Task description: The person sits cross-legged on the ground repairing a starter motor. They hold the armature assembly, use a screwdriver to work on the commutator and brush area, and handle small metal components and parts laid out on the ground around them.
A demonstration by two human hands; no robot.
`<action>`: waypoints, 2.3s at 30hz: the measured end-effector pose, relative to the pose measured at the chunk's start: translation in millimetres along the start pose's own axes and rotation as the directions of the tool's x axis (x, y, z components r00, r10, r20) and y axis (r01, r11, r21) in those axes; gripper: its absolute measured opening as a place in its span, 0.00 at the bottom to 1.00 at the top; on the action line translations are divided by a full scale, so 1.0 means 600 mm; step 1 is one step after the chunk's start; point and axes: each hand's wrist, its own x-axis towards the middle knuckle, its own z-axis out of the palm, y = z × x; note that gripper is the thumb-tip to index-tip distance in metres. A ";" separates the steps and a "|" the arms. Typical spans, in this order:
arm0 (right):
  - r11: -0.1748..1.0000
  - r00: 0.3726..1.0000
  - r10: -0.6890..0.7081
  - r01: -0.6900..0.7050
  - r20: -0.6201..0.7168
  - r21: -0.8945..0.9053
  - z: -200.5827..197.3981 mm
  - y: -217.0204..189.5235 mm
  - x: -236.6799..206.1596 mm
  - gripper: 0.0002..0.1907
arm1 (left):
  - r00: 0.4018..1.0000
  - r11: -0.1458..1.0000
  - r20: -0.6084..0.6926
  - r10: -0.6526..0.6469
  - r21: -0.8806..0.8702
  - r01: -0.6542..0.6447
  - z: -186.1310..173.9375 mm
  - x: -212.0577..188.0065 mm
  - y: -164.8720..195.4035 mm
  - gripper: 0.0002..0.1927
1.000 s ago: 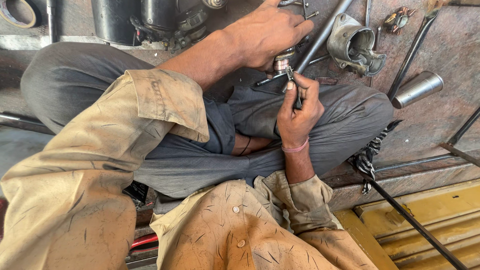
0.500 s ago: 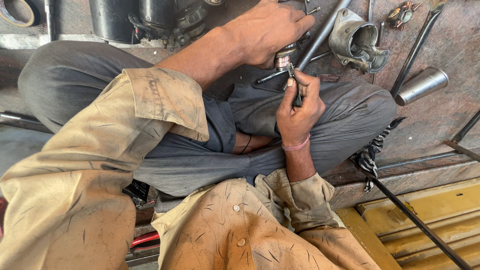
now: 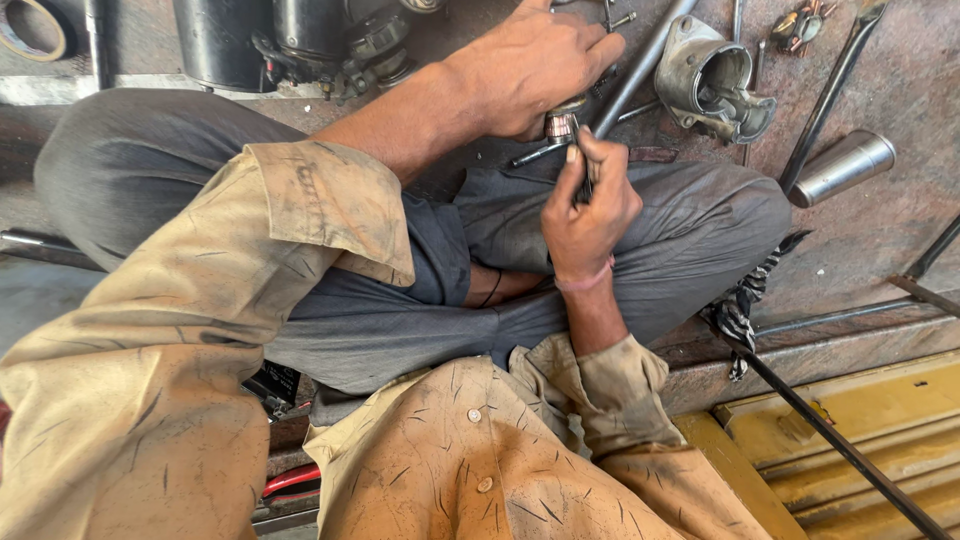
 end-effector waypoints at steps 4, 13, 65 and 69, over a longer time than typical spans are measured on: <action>0.998 0.999 -0.005 0.007 0.032 -0.063 -0.010 -0.008 -0.003 0.05 | 1.000 0.999 0.011 -0.010 -0.043 0.011 -0.002 -0.001 -0.002 0.29; 0.991 0.998 -0.042 0.047 0.045 -0.123 -0.010 -0.008 0.005 0.07 | 1.000 1.000 0.011 -0.022 0.009 0.022 0.002 -0.001 0.002 0.28; 0.991 0.993 0.112 -0.114 0.027 0.077 -0.010 0.005 -0.011 0.06 | 0.995 0.968 0.081 0.062 0.239 -0.080 -0.026 0.006 0.003 0.35; 0.994 0.994 0.095 -0.098 0.053 0.055 -0.015 -0.001 -0.003 0.06 | 0.991 0.987 0.136 0.006 0.160 -0.028 -0.030 0.011 0.003 0.44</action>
